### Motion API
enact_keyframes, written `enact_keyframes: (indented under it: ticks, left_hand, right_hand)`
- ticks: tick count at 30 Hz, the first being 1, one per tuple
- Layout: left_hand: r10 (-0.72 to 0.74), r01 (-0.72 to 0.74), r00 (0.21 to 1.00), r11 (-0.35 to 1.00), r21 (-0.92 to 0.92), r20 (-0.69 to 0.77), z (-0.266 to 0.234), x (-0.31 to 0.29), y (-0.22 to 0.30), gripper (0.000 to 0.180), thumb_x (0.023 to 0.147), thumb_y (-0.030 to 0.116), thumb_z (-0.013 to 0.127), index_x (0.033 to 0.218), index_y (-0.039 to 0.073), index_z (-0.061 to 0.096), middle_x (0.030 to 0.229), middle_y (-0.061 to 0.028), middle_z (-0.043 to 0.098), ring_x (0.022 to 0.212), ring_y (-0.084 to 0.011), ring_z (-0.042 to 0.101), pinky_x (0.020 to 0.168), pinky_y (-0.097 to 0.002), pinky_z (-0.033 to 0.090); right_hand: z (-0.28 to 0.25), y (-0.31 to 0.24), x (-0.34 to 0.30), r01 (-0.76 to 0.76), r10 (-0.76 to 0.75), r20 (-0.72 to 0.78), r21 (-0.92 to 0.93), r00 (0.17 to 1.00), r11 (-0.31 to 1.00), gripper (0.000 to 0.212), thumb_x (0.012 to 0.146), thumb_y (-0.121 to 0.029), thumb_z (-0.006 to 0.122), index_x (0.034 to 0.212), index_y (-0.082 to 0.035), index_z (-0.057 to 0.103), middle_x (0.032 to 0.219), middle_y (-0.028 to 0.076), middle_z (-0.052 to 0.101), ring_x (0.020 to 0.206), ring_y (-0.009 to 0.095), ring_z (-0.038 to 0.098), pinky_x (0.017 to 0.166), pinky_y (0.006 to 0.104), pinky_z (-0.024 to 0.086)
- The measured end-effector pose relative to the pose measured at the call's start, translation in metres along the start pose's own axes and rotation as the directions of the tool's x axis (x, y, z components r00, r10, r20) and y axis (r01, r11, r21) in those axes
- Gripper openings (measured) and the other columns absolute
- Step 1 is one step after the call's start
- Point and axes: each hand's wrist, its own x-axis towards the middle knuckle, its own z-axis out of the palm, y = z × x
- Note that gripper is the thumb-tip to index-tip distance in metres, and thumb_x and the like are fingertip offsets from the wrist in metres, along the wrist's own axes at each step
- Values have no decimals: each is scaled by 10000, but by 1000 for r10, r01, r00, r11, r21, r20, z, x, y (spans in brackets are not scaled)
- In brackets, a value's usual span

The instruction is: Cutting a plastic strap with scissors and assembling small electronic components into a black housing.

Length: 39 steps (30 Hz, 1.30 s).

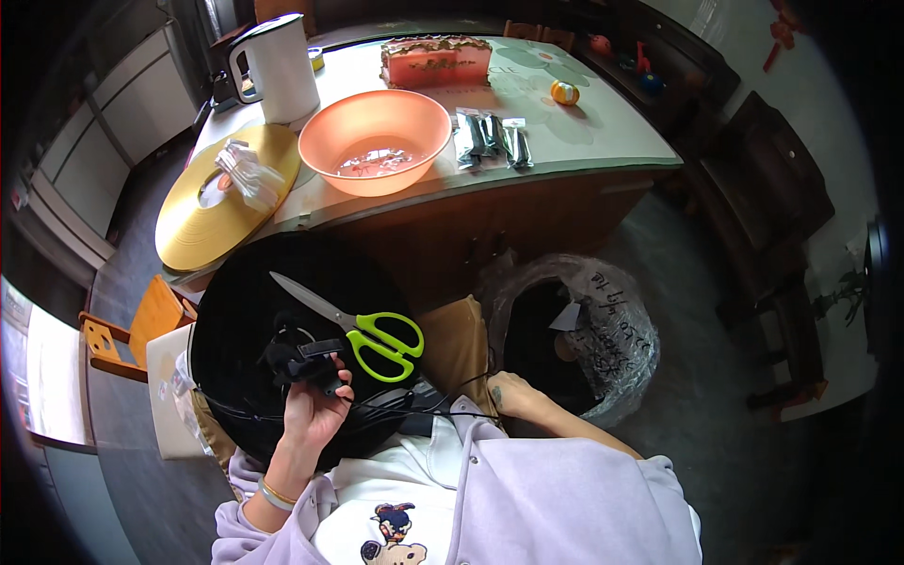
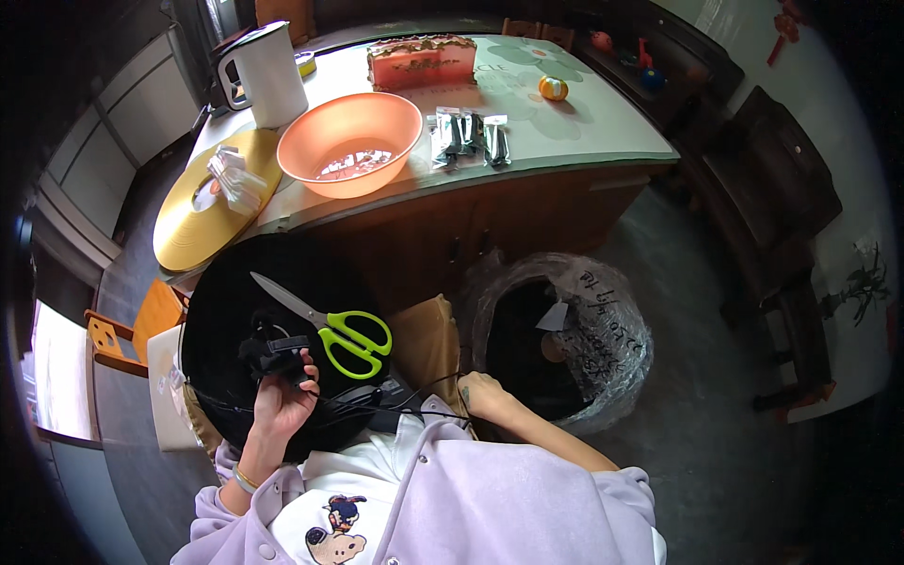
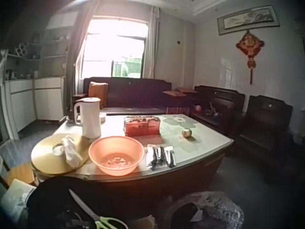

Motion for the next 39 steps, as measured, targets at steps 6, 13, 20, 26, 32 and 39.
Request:
enact_keyframes:
  ticks: [6, 13, 20, 26, 32, 39]
  left_hand:
    - [-7, 7, 999, 1000, -1, 41, -8, 1, 1, 362, 912, 272, 449, 1123, -18, 497, 984, -93, 565, 836, -206, 524, 633, -279, 441]
    - [8, -8, 1000, 1000, -9, 25, -9, 2, -1, 357, 913, 277, 449, 1127, -4, 499, 996, -87, 569, 842, -211, 527, 635, -282, 443]
    - [-8, 8, 1000, 1000, -12, 15, -11, 3, -1, 350, 914, 289, 446, 1141, 27, 498, 1004, -80, 571, 847, -213, 529, 637, -288, 447]
    - [-3, 3, 1000, 1000, -17, 1, -11, 2, -2, 335, 919, 300, 439, 1135, 52, 503, 999, -77, 565, 844, -214, 529, 632, -288, 449]
    - [-11, 12, 1000, 999, -38, 29, -16, 4, -2, 462, 899, 448, 480, 1130, 48, 495, 982, -107, 547, 848, -234, 526, 647, -302, 460]
    - [-12, 13, 999, 1000, -16, 46, -15, 5, -3, 465, 893, 460, 490, 1125, 56, 502, 971, -103, 553, 841, -234, 528, 645, -303, 459]
  right_hand:
    - [11, 4, 0, -54, 50, -56, -59, 997, 997, 126, 693, -45, 525, 681, 47, 611, 750, 279, 590, 747, 419, 605, 630, 465, 494]
    - [1, -8, -4, -39, 26, -81, -154, 996, 987, 94, 668, -32, 556, 679, 31, 626, 732, 259, 603, 745, 405, 614, 633, 447, 505]
    - [-11, -21, -17, -116, 60, -159, -370, 985, 922, 99, 672, -21, 584, 739, 32, 633, 881, 245, 573, 780, 400, 612, 662, 427, 513]
    - [-9, -7, -16, -63, 46, -166, -102, 985, 993, 107, 674, -13, 595, 762, 45, 614, 923, 233, 540, 839, 372, 578, 709, 428, 493]
    - [-8, -11, -23, 28, -72, -290, -151, 954, 988, 154, 669, -14, 612, 812, 43, 617, 900, 207, 551, 862, 347, 549, 740, 398, 481]
    - [-19, -4, -34, -2, -15, -338, -52, 941, 999, 193, 763, -37, 543, 939, 29, 589, 837, 177, 569, 769, 298, 601, 653, 372, 504]
